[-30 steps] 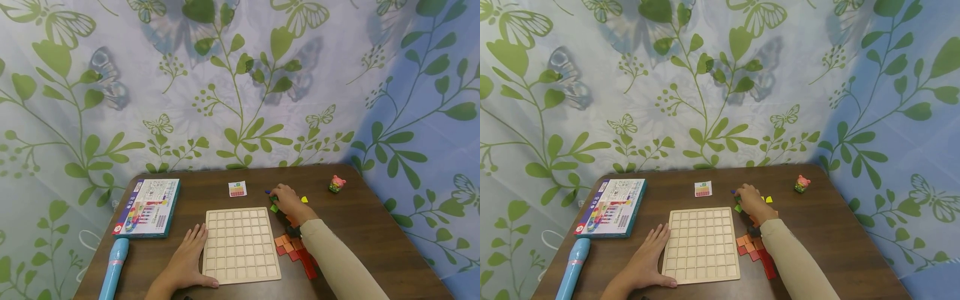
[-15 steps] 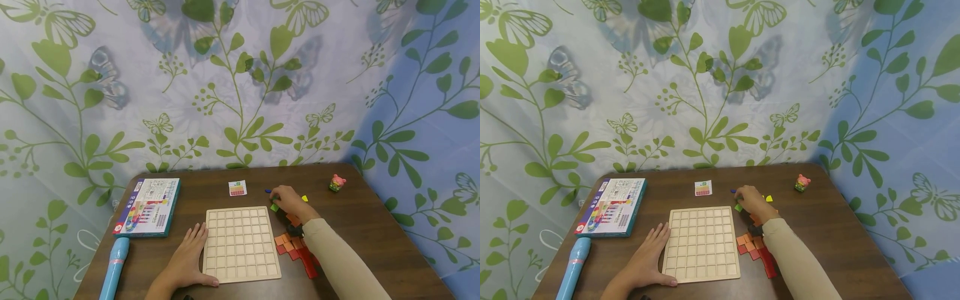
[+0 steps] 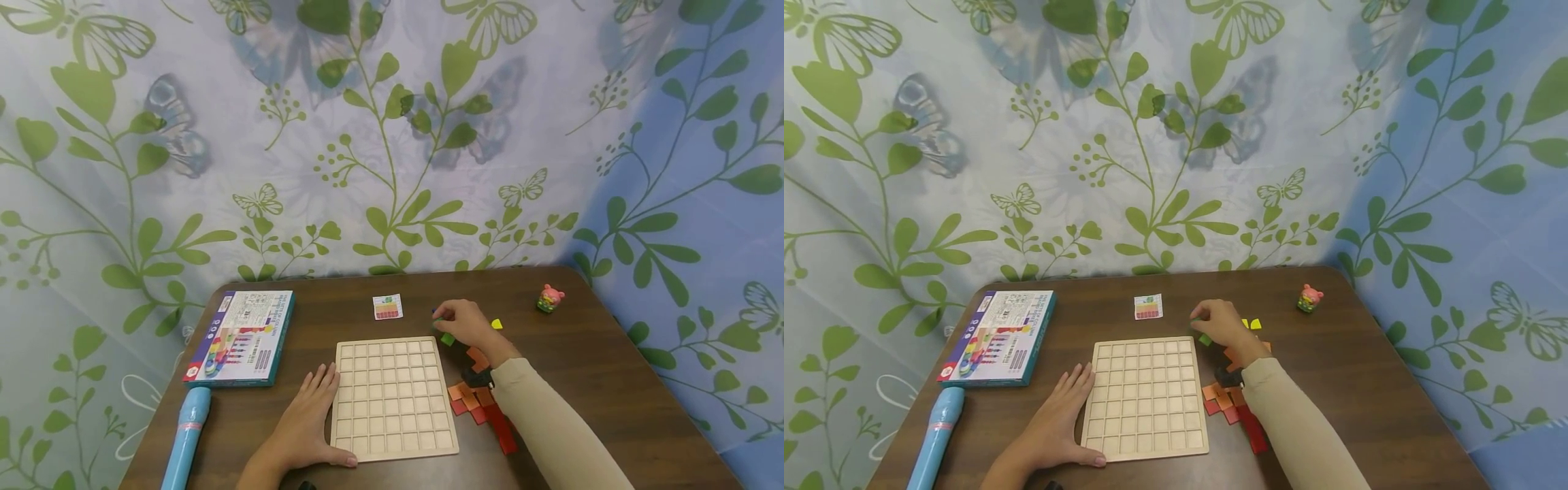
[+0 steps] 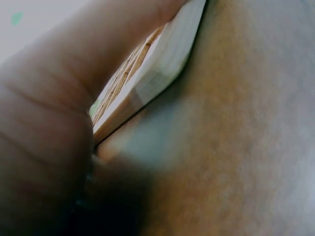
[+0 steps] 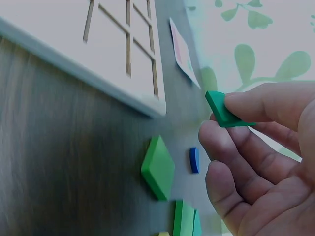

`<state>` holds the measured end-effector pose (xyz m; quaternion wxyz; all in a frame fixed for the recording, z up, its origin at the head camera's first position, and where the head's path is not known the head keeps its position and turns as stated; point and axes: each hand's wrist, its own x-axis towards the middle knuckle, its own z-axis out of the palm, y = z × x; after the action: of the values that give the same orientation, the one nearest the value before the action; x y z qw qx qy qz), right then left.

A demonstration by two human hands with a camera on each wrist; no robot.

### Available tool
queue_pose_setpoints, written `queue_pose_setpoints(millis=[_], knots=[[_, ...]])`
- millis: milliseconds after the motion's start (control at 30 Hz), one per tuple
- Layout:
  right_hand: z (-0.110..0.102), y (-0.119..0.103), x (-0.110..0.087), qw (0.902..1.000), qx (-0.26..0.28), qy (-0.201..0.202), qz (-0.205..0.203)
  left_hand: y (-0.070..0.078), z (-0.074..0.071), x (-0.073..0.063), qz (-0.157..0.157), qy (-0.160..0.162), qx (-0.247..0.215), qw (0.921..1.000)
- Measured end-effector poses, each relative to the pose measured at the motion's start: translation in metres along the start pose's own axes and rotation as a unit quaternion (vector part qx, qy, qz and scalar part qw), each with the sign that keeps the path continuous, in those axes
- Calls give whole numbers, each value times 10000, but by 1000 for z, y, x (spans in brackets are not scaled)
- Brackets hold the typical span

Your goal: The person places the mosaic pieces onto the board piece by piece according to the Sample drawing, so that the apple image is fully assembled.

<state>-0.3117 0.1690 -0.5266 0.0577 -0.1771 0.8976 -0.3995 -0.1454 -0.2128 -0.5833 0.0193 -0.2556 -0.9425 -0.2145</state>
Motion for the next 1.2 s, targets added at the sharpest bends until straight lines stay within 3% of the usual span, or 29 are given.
queue_pose_setpoints(millis=[333,667,867,1200], knots=[[17,-13,2,9998,209,-71,-30,1,-2,0,-60,-91,46,9999],[47,-23,6,9990,428,-25,-125,0,-2,0,-88,-85,48,9999],[63,-34,8,9981,556,-208,-169,-1,0,-1,-65,-65,27,10000],[85,-44,10,9982,354,-320,-351,-1,0,-1,-45,-80,56,9999]])
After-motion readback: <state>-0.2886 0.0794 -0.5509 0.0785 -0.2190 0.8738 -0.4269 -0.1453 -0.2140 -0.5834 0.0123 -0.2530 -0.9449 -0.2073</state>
